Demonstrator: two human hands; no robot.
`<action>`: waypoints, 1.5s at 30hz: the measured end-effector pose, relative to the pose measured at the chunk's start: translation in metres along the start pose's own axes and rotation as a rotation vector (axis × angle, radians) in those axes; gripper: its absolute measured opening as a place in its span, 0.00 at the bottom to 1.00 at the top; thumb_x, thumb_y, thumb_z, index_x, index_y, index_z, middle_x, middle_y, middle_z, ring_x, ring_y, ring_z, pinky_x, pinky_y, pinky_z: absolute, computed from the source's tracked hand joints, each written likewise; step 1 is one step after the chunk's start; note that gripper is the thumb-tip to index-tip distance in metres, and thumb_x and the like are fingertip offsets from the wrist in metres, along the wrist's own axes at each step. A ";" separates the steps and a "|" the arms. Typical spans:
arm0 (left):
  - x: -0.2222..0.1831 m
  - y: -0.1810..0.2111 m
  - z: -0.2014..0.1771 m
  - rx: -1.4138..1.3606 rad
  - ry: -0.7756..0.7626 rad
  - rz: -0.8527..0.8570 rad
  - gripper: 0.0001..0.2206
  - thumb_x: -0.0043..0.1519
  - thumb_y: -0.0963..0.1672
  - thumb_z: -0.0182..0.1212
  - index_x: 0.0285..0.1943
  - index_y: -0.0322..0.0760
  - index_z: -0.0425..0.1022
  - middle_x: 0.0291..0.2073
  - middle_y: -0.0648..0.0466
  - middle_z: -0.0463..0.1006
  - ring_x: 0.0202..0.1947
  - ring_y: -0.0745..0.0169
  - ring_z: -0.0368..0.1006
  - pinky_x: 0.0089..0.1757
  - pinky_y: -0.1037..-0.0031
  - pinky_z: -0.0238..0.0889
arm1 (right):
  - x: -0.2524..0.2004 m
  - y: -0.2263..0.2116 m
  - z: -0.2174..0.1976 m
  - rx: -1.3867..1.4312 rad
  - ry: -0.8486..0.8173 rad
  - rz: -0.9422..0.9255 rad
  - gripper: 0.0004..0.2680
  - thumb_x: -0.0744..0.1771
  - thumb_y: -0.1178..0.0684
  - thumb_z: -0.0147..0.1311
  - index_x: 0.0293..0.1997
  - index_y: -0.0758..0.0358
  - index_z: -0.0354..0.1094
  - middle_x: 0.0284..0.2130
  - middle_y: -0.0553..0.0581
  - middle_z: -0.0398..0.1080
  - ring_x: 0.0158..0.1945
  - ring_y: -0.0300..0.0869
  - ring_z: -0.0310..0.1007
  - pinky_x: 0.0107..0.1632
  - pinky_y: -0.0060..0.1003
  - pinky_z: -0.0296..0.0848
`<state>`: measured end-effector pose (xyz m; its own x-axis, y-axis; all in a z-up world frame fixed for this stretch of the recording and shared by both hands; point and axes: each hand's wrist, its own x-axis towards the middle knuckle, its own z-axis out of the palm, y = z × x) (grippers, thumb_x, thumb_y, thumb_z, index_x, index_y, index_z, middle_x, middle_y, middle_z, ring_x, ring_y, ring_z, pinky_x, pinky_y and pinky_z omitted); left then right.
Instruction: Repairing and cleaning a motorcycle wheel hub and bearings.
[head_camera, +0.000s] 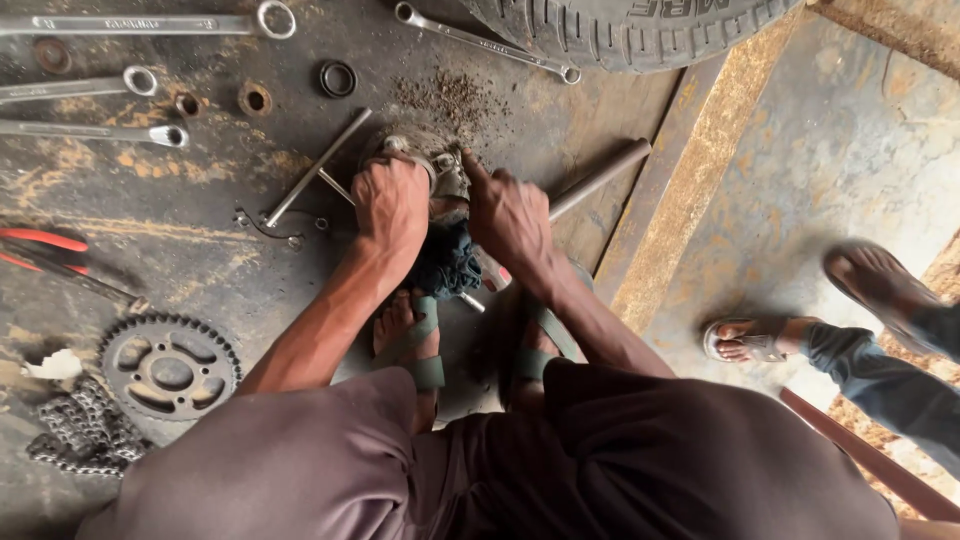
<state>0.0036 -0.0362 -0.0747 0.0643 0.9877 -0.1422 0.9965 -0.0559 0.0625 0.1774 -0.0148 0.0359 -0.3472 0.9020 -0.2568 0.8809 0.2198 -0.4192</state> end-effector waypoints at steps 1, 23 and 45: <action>0.003 -0.002 -0.007 0.005 -0.011 -0.001 0.08 0.64 0.46 0.58 0.40 0.40 0.80 0.32 0.53 0.79 0.31 0.63 0.72 0.34 0.66 0.67 | 0.009 0.002 0.002 0.012 0.001 -0.020 0.20 0.67 0.62 0.47 0.70 0.58 0.62 0.29 0.69 0.72 0.20 0.51 0.70 0.21 0.48 0.66; 0.018 -0.004 -0.064 0.107 -0.027 0.010 0.05 0.59 0.43 0.61 0.36 0.39 0.81 0.28 0.52 0.79 0.31 0.58 0.76 0.31 0.66 0.68 | 0.007 -0.004 -0.016 -0.015 0.006 -0.071 0.19 0.67 0.55 0.52 0.68 0.51 0.65 0.29 0.66 0.72 0.26 0.61 0.73 0.29 0.54 0.69; 0.009 -0.001 -0.074 0.096 -0.027 0.024 0.08 0.58 0.43 0.62 0.40 0.31 0.81 0.27 0.49 0.80 0.28 0.60 0.77 0.27 0.69 0.67 | 0.005 -0.015 -0.024 -0.020 -0.068 0.035 0.19 0.68 0.54 0.50 0.69 0.49 0.64 0.28 0.67 0.73 0.20 0.55 0.70 0.23 0.50 0.66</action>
<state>-0.0012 -0.0160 -0.0026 0.0882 0.9818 -0.1681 0.9951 -0.0943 -0.0288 0.1706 -0.0044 0.0620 -0.3366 0.8819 -0.3302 0.8989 0.1964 -0.3917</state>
